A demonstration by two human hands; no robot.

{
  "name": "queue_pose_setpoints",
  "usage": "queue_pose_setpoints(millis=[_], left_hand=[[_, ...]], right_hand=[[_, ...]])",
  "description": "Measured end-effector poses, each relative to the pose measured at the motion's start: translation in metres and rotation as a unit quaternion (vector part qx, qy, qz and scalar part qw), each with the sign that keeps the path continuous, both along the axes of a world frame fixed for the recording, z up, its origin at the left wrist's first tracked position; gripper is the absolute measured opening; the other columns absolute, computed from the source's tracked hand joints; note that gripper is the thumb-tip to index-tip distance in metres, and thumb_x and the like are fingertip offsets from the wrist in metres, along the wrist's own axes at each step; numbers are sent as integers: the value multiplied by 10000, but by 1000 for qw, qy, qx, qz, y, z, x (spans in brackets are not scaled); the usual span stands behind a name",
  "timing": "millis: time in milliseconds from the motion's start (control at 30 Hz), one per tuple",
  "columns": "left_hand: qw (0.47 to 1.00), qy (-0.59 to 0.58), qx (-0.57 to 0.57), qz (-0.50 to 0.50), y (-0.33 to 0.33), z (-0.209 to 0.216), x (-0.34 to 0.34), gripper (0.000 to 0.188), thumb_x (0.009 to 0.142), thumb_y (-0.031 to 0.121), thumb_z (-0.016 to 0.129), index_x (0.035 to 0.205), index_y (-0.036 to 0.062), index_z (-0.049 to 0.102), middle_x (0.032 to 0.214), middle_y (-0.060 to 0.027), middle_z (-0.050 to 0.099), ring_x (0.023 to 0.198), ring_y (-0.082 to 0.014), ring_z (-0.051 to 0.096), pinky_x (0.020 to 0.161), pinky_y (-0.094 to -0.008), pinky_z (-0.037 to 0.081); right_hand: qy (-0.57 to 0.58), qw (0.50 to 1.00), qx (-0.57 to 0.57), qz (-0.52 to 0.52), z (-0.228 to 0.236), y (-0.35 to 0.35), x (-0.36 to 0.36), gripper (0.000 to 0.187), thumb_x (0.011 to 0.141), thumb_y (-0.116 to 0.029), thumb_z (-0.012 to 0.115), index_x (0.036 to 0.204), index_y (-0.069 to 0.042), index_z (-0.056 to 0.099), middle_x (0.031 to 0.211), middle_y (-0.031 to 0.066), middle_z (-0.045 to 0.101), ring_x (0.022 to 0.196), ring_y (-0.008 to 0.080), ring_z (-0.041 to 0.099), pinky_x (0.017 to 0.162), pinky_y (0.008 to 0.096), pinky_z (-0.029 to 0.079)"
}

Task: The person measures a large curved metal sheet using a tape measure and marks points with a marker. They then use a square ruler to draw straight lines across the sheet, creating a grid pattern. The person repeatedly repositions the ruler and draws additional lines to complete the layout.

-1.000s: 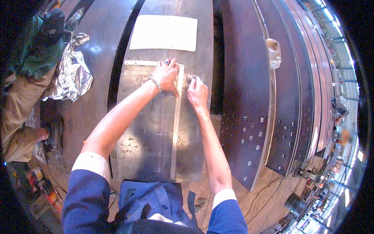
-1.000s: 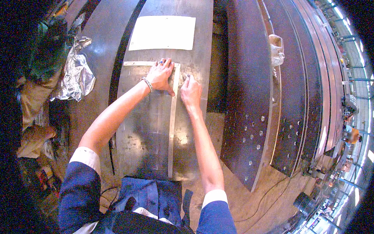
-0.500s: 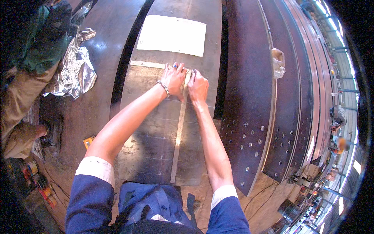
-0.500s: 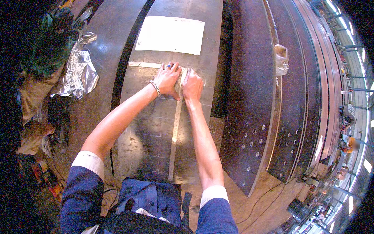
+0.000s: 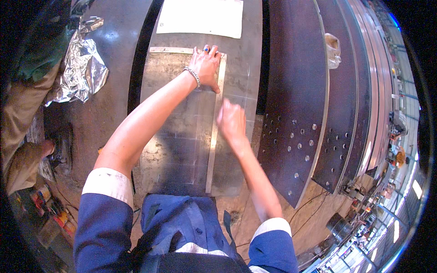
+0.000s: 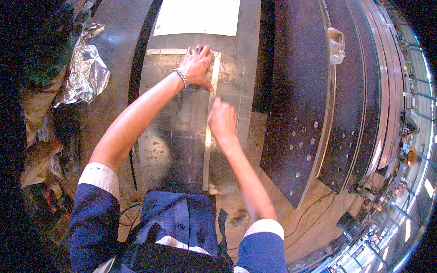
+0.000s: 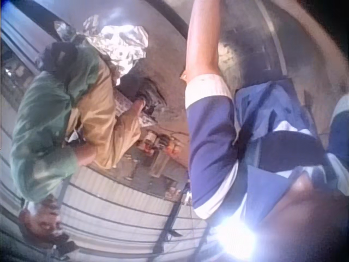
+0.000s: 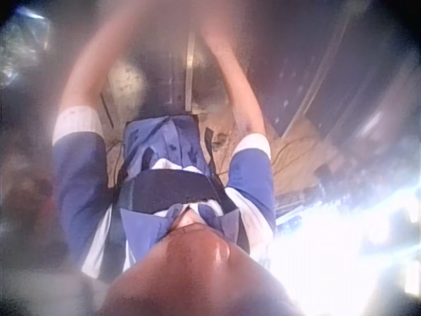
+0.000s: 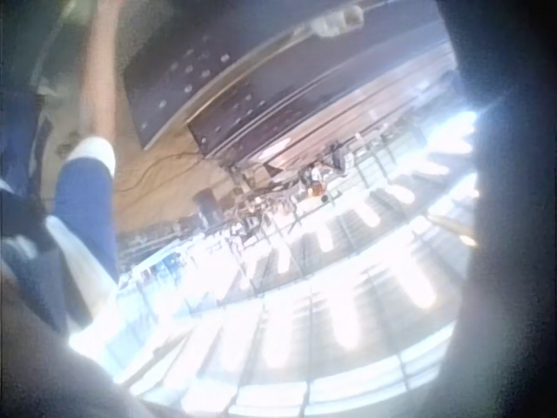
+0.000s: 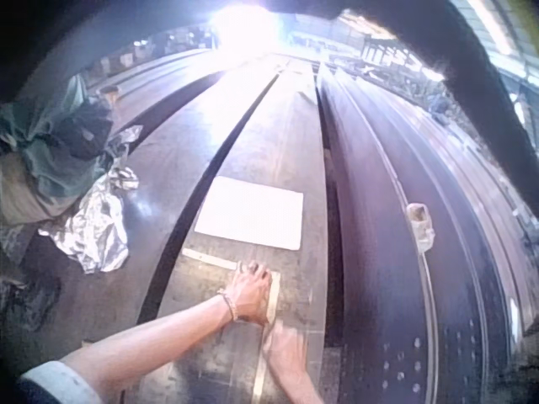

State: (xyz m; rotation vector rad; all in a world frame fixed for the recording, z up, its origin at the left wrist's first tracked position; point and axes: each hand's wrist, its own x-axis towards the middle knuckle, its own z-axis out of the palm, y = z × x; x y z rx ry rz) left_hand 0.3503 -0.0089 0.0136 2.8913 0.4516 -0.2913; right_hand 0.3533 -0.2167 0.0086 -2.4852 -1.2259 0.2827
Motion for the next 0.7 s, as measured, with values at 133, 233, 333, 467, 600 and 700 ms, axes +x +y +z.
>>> queue_pose_setpoints(millis=[133, 233, 333, 467, 600, 700], left_hand=[[1000, -6, -10, 0, 0, -1, 0, 1345, 420, 685, 914, 1455, -33, 444, 1527, -243, 393, 1449, -436, 354, 1171, -652, 301], [1000, -2, -17, -5, -1, 2, 4, 1352, 410, 690, 913, 1451, -35, 447, 1530, -245, 390, 1451, -439, 349, 1175, -649, 299], [1000, -1, -15, -6, 1, 3, 4, 1370, 410, 707, 907, 1455, -41, 433, 1545, -251, 382, 1460, -446, 333, 1184, -639, 294], [1000, -16, 3, -11, 7, -8, -1, 1362, 431, 732, 889, 1450, -43, 426, 1550, -259, 373, 1458, -457, 329, 1185, -602, 310], [996, -75, -55, -1, 23, -10, -1, 962, 646, 589, 855, 1354, 24, 530, 1449, -219, 473, 1362, -425, 453, 1108, -522, 422], [975, -179, -112, 72, 46, -7, -12, 507, 829, 336, 755, 1237, 73, 608, 1304, -174, 573, 1260, -376, 552, 1027, -479, 492]], right_hand=[[112, 988, -105, -5, 28, -82, -75, 90, 888, -33, 586, 948, 28, 613, 692, 291, 639, 671, 478, 669, 599, 576, 537], [163, 974, -156, -13, 37, -102, -88, 114, 880, -60, 612, 934, 29, 659, 761, 302, 666, 720, 477, 683, 662, 553, 563], [156, 980, -72, -100, 45, -101, -76, 134, 903, -107, 644, 966, 0, 696, 752, 258, 685, 656, 395, 710, 630, 459, 570], [234, 923, 122, -281, 92, -103, -67, 142, 901, -141, 730, 985, -29, 708, 773, 150, 724, 617, 196, 686, 598, 339, 521], [232, 924, 108, -283, 89, -138, -90, 160, 900, -162, 752, 950, -18, 703, 752, 132, 672, 643, 191, 637, 633, 346, 503], [154, 956, 102, -228, 55, -165, -126, 148, 946, -133, 666, 933, 11, 635, 847, 161, 646, 754, 322, 642, 708, 437, 513]])
